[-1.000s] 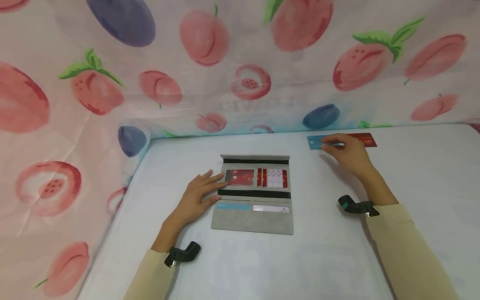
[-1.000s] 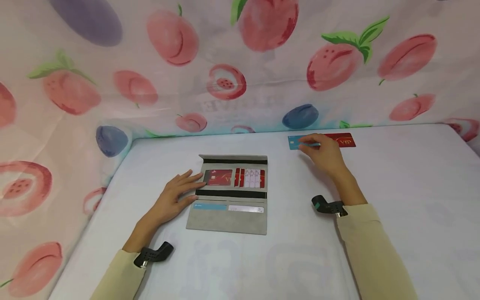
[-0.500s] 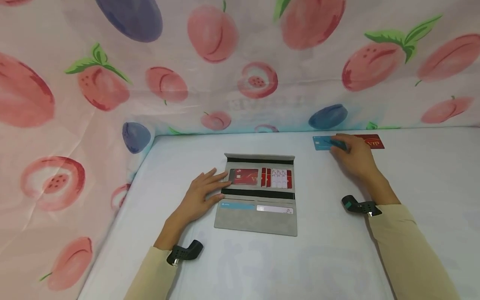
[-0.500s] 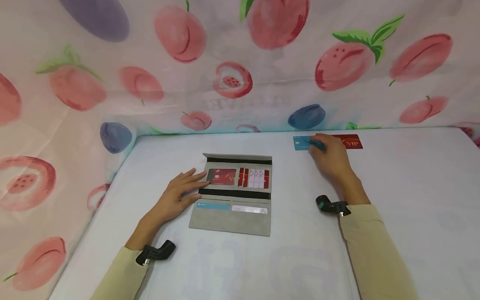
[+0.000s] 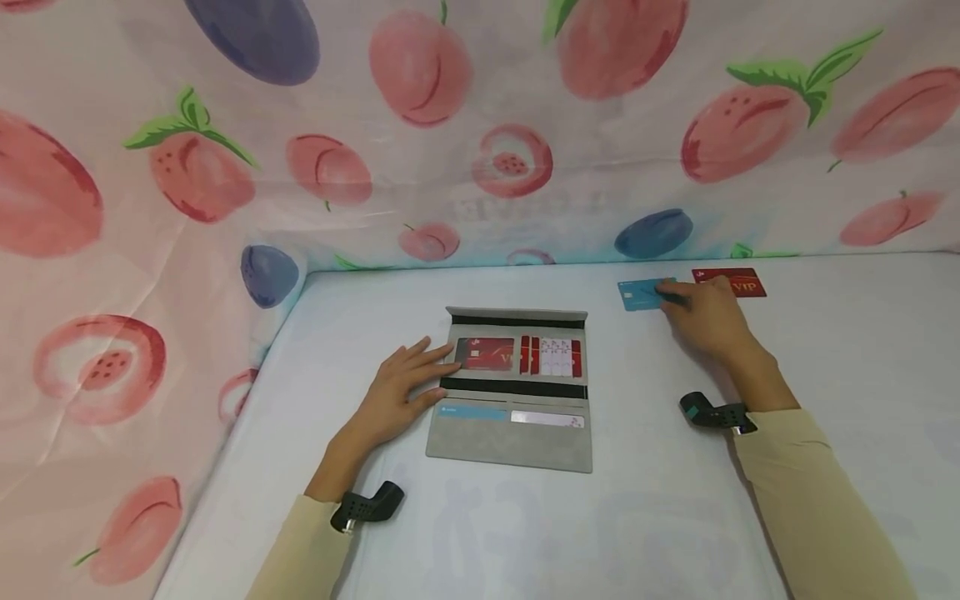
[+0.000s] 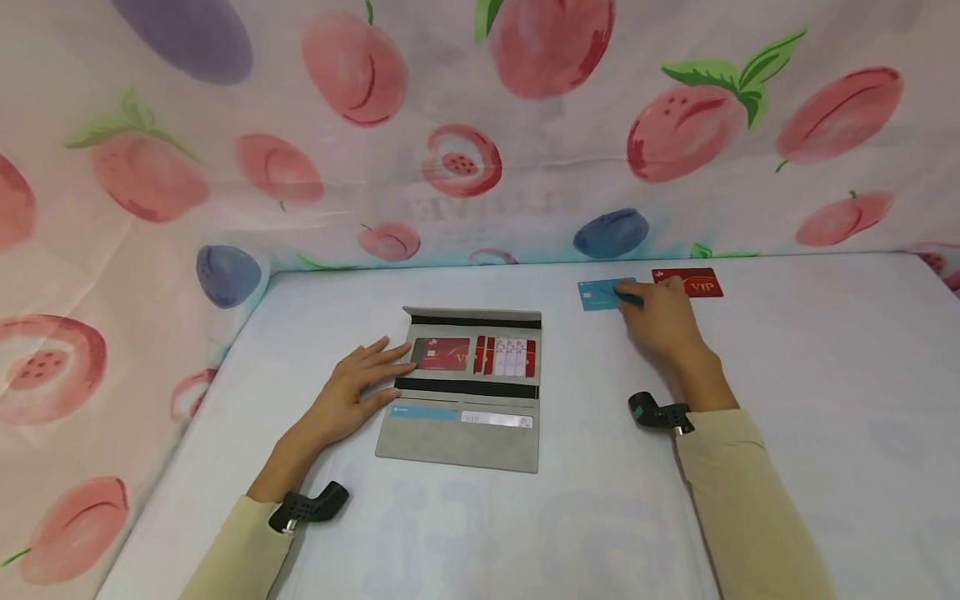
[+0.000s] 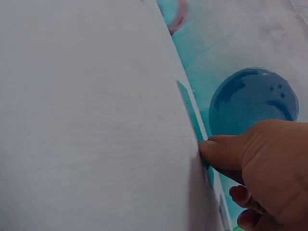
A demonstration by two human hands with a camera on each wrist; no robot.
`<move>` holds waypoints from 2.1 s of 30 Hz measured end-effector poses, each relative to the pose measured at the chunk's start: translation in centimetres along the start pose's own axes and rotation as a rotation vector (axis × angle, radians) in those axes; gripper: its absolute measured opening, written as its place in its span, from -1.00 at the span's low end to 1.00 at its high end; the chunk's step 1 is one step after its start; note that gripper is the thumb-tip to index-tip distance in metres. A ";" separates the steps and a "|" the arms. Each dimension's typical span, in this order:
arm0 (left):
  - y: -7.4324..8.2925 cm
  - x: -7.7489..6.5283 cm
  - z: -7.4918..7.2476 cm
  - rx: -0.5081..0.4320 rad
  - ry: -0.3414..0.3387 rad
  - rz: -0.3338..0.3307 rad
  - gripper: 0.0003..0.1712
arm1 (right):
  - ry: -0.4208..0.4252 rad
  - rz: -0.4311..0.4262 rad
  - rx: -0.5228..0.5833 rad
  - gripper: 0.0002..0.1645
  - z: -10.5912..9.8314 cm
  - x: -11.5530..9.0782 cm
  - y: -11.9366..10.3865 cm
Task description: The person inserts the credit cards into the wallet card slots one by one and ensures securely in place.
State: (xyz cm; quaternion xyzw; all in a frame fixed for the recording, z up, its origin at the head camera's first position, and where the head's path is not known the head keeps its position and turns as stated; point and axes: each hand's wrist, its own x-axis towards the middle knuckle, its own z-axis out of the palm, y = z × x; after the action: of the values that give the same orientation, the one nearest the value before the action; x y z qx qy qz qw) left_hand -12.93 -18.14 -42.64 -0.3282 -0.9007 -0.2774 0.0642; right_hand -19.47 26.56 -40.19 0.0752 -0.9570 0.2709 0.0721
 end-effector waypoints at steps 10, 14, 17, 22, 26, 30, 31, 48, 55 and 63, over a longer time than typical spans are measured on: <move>0.2 0.0 -0.2 -0.009 0.000 -0.001 -0.56 | -0.004 0.018 0.044 -0.54 -0.3 0.3 0.0; 0.2 0.1 -0.1 0.001 0.000 0.003 -0.55 | -0.036 0.022 0.055 -0.47 -0.1 0.3 0.7; 0.2 0.1 -0.1 0.003 -0.001 0.004 -0.56 | -0.056 0.036 0.063 -0.45 -0.1 0.3 0.8; 0.2 0.2 -0.1 0.002 -0.005 -0.005 -0.56 | -0.073 0.066 0.058 -0.40 -0.2 0.3 0.7; 0.2 0.2 -0.1 0.002 -0.010 -0.010 -0.56 | -0.049 0.084 0.063 -0.33 0.0 0.2 0.7; 0.2 0.1 -0.1 0.003 -0.012 -0.012 -0.55 | -0.010 0.102 0.094 -0.32 0.1 0.2 0.7; 0.2 0.1 -0.1 0.001 -0.010 -0.012 -0.55 | -0.003 0.107 0.103 -0.33 0.1 0.1 0.7; -0.1 0.3 -0.1 0.008 -0.004 0.006 -0.55 | 0.004 0.040 0.162 -0.49 -2.2 -0.7 -0.1; -0.1 0.5 -0.2 -0.003 -0.002 0.013 -0.58 | 0.029 0.034 0.364 -0.46 -2.8 -0.6 -1.1; 0.0 0.5 -0.2 -0.010 -0.003 0.008 -0.58 | -0.040 0.030 0.585 -0.48 -3.3 -0.8 -3.7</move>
State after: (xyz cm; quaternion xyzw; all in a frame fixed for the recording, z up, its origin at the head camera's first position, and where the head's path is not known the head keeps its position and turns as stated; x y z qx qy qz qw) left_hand -13.32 -18.00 -42.39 -0.3324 -0.8981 -0.2812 0.0620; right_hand -17.65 25.25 -35.71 0.0840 -0.8405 0.5347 0.0247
